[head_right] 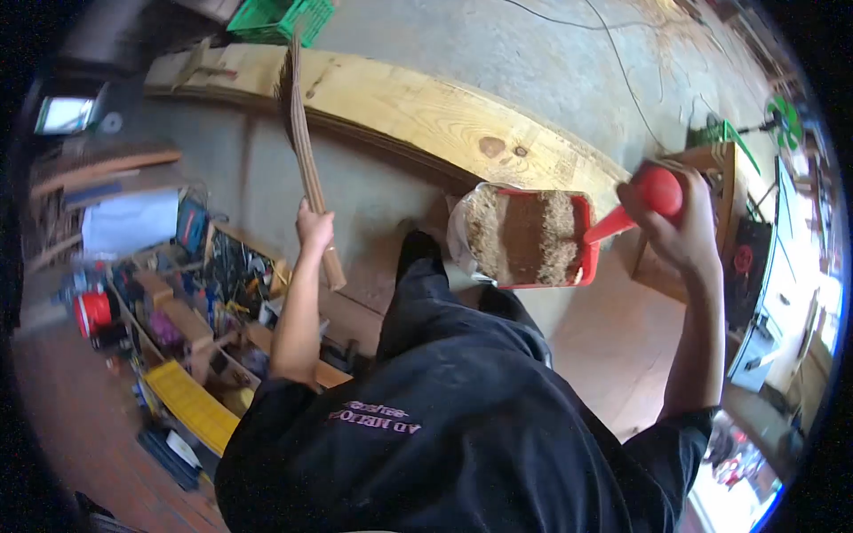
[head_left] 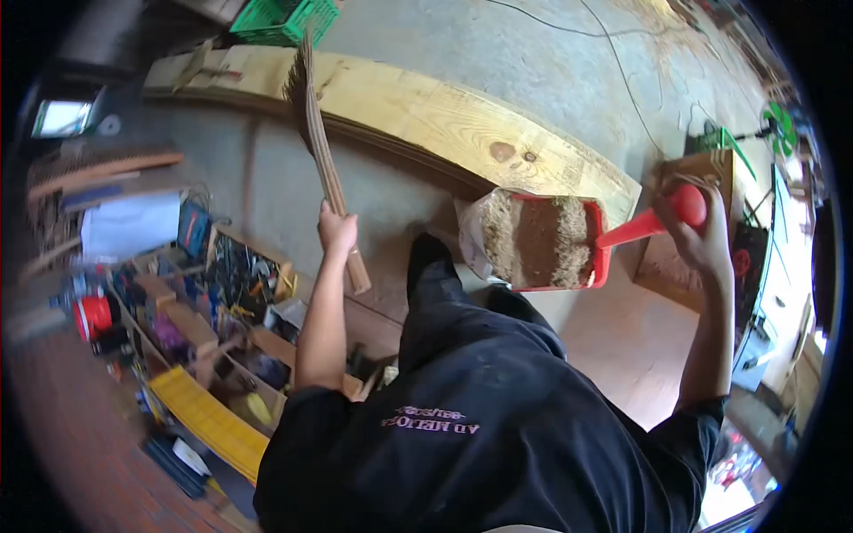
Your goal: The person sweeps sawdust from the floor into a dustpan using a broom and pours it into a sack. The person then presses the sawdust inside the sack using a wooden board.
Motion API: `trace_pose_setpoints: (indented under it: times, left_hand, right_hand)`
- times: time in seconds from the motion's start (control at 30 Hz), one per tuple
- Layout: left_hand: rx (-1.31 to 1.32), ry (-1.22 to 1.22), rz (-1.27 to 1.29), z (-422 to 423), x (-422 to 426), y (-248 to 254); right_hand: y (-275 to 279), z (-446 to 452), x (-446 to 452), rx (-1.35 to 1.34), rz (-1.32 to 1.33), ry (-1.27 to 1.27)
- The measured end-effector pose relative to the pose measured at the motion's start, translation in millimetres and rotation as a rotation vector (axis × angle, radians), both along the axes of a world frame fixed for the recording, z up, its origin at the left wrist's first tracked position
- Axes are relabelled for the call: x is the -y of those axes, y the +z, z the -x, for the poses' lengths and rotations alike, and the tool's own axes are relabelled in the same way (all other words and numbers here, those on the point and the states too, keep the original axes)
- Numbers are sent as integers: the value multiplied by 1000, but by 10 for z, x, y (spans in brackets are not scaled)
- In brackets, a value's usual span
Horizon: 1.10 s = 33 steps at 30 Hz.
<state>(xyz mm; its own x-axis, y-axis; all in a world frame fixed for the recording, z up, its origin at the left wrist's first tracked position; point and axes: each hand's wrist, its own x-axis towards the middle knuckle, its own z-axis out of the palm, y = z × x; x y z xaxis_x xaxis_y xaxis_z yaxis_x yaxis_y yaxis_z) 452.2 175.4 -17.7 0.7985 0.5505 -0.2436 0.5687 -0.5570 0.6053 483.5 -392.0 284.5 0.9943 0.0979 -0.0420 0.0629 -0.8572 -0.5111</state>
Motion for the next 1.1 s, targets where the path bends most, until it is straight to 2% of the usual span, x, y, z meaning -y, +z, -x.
trace_pose_setpoints:
  times: [0.03,0.07,0.13,0.17,0.23,0.3,0.37,0.43,0.5,0.57,0.6,0.7,0.8,0.83,0.87,0.93,0.97,1.03,1.1]
  left_hand:
    - [-131,34,7,-339,194,348]
    - [-131,17,30,-600,91,134]
    - [-184,-101,-174,-1083,-23,-453]
    - [-184,-101,-147,-1331,-34,-640]
    - [-271,-193,-172,-1644,123,-1085]
    - [-263,-230,-180,-1825,208,-1774]
    - [-302,-270,-173,-1832,330,-2210]
    - [-349,-209,-168,-1707,569,-2836]
    - [-457,-109,-87,-1648,721,-3192]
    - [-522,-59,-35,-1566,870,-3299]
    - [-559,-5,5,-1559,915,-3380]
    - [-614,-19,11,-1475,936,-3655]
    - [-651,-21,101,-1401,753,-3857]
    - [-599,-33,207,-1373,673,-3860]
    - [-543,-74,208,-1323,639,-3866]
    - [-447,-109,241,-1177,544,-4006]
    - [-455,-123,234,-1131,570,-3863]
    - [-362,-85,264,-985,633,-3507]
    - [-403,-163,258,-763,755,-3263]
  right_hand:
    - [-83,27,-58,160,17,17]
    - [-94,51,-140,333,45,47]
    - [-62,32,-339,186,-151,-49]
    - [-51,8,-454,77,-272,-174]
    - [-147,-67,-308,91,-161,-3]
    - [-310,144,-285,9,-430,-394]
    - [-322,294,-150,-18,-598,-529]
    - [-422,303,-88,87,-689,-375]
    - [-389,249,-246,86,-552,-432]
    - [-358,338,-344,241,-426,-740]
    - [-280,367,-200,95,-597,-554]
    - [-223,608,-12,12,-707,-556]
    - [-156,613,-36,-58,-680,-357]
    - [-156,609,-53,-68,-648,-318]
    - [-174,663,-133,1,-590,-467]
    - [-151,817,21,81,-690,-639]
    - [-144,780,36,-4,-720,-470]
    - [-177,839,104,22,-722,-429]
    - [-228,785,94,25,-694,-356]
